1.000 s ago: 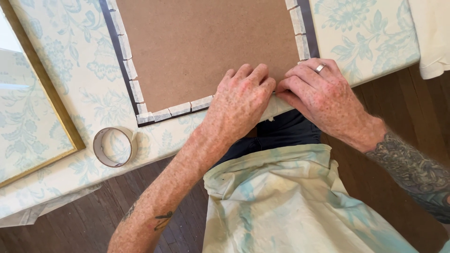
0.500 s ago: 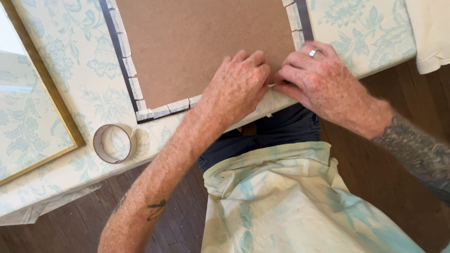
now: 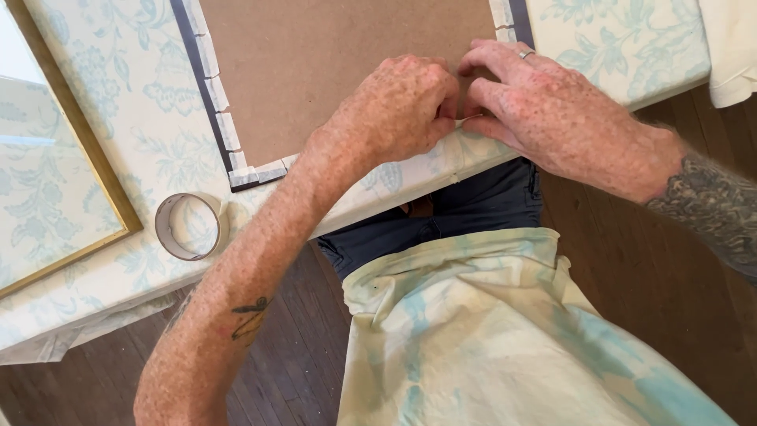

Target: The person is securing fabric to a backing board using small strips of tape before placing it into a picture frame.

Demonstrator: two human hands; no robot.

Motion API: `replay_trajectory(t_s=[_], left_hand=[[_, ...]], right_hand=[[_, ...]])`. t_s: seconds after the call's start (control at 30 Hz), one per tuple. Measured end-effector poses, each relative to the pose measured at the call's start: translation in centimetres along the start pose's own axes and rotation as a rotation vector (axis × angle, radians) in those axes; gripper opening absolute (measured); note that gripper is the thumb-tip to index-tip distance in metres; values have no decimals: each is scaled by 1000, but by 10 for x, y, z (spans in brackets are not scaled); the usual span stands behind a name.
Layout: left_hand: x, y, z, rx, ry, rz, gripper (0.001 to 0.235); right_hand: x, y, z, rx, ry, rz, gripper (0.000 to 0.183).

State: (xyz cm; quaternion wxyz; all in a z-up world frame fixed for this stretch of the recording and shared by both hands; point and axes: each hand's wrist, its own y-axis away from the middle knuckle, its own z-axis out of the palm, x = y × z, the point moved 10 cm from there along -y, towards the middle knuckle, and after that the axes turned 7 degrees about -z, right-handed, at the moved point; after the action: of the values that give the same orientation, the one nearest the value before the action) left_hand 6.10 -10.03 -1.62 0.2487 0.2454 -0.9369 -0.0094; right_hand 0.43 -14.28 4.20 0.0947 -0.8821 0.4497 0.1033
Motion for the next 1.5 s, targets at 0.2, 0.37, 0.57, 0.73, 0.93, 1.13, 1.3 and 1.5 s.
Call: replay_trajectory(t_s=[0.2, 0.37, 0.57, 0.73, 0.93, 1.13, 1.3, 1.5], left_hand=[[-4, -8, 3, -92, -169, -121, 10], [-4, -6, 6, -39, -178, -117, 8], [-3, -1, 9, -3, -192, -101, 21], [-4, 1, 14, 9, -246, -89, 22], [1, 8, 12, 94, -284, -103, 21], [6, 16, 3, 239, -350, -73, 18], [2, 10, 8, 109, -306, -133, 41], [-3, 2, 13, 61, -295, -145, 22]], right_hand=[[3, -1, 3, -45, -23, 28, 21], [3, 0, 4, -4, -22, 13, 22], [6, 2, 8, -25, 0, 39, 25], [7, 0, 9, -52, 29, 67, 28], [11, 1, 12, -57, 88, 88, 30], [16, -1, 13, -95, 161, 110, 35], [14, -1, 11, -84, 169, 87, 35], [13, -2, 10, -58, 139, 31, 27]])
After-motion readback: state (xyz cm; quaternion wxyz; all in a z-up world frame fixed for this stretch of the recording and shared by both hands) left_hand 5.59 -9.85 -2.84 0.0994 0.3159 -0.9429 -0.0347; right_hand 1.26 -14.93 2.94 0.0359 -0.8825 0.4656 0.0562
